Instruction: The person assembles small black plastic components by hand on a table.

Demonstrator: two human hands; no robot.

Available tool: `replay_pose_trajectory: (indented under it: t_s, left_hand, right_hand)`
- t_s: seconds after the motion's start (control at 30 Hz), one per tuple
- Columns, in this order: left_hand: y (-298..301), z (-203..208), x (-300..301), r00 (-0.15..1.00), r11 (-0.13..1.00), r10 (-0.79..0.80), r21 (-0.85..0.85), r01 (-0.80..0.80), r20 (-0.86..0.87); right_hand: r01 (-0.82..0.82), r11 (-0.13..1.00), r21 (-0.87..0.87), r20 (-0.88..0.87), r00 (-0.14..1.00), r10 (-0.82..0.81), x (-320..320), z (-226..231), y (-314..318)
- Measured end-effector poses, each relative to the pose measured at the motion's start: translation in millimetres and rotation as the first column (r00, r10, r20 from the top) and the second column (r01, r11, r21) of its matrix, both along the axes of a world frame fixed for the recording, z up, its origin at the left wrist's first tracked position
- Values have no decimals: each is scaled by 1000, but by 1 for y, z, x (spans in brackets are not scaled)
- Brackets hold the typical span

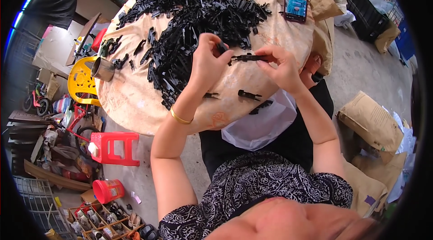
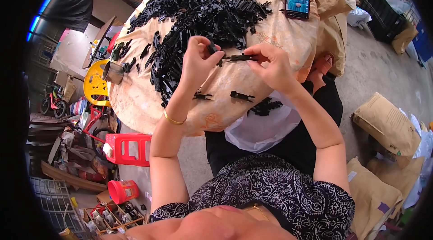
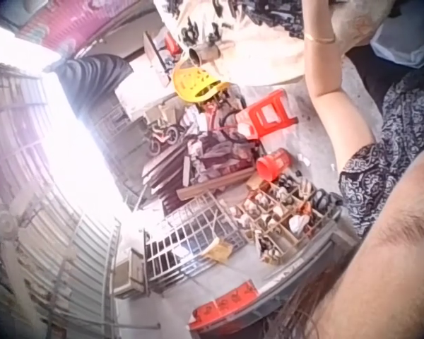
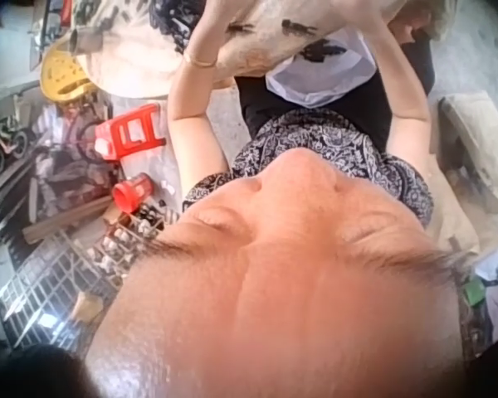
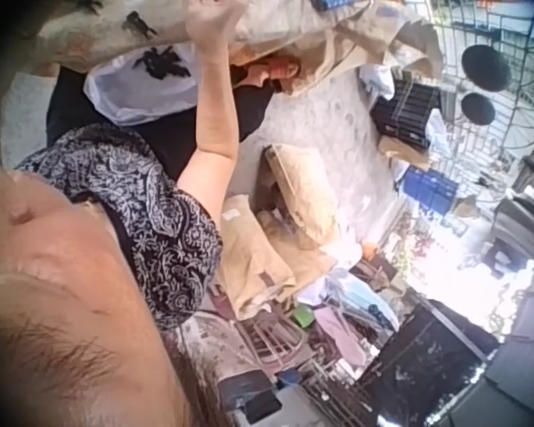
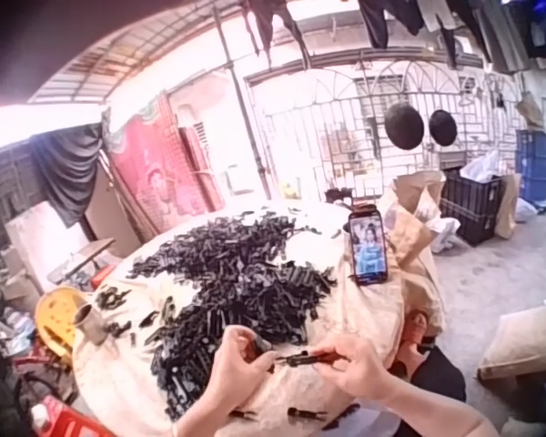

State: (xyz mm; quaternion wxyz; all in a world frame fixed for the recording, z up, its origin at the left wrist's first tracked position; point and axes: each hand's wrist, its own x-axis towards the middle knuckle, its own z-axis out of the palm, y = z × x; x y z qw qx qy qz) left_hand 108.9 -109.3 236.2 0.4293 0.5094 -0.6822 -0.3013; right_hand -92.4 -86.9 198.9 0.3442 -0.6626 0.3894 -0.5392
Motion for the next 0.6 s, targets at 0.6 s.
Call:
replay_pose_trajectory:
  t_s: [0.6]
  left_hand:
    - [14,-3,-4,920,939,-162,230,255,-358]
  right_hand:
    - [77,821,-566,-160,967,-201,18,8,1]
